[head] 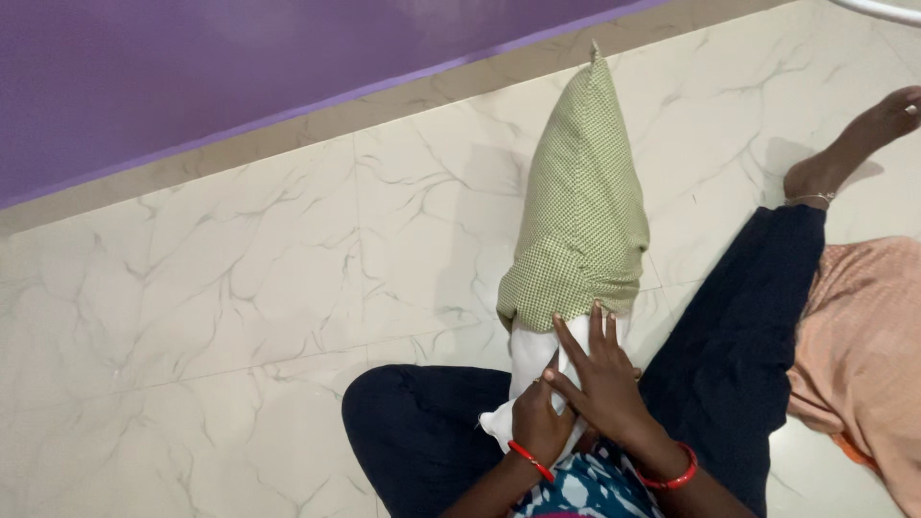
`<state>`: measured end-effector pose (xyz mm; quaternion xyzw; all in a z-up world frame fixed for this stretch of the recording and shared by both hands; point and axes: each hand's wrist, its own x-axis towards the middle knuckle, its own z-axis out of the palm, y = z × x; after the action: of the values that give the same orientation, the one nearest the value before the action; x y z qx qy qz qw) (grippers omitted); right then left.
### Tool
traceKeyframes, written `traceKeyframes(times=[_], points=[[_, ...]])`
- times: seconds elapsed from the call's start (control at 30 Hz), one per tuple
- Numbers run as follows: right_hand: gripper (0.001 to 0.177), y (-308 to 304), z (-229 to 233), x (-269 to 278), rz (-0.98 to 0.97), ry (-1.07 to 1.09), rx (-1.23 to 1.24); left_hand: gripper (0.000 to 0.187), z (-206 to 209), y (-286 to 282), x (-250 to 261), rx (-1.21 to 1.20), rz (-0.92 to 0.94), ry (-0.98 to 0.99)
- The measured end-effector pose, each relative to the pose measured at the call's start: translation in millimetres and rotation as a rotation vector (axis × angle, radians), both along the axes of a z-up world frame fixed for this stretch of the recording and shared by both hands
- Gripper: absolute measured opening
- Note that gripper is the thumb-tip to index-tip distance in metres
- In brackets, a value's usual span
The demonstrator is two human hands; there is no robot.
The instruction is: The person sits on the floor and folds a peach-colored pillowcase, then removes a green pillowcase from a white pillow and folds it. Finally, the person places a patterned pillow on top of the folded green pillowcase.
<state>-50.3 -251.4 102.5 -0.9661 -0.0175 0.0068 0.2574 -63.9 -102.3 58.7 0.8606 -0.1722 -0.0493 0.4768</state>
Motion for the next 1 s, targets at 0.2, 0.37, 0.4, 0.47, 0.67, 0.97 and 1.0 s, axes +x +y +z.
traceKeyframes(times=[0.2,0.37,0.4,0.47,0.67,0.97,1.0], points=[[0.083,7,-16,55,-0.028,0.044,-0.062,0.058,-5,2,-11,0.090,-0.087,-0.097],[0.085,11,-27,134,-0.101,-0.032,-0.069,0.063,7,1,3,0.167,-0.085,-0.055],[0.084,12,-30,149,-0.104,-0.044,-0.077,0.063,7,2,3,0.161,-0.075,-0.084],[0.082,14,-36,176,-0.112,-0.069,-0.096,0.061,2,4,5,0.159,-0.053,-0.108],[0.078,27,-46,229,-0.055,-0.135,-0.015,0.055,-20,17,-10,0.240,-0.011,-0.147],[0.052,6,-79,219,0.221,-0.234,0.490,0.056,-47,40,-9,0.180,0.229,-0.279],[0.050,3,-88,207,0.194,-0.244,0.457,0.059,-44,48,-3,0.210,0.282,-0.171]])
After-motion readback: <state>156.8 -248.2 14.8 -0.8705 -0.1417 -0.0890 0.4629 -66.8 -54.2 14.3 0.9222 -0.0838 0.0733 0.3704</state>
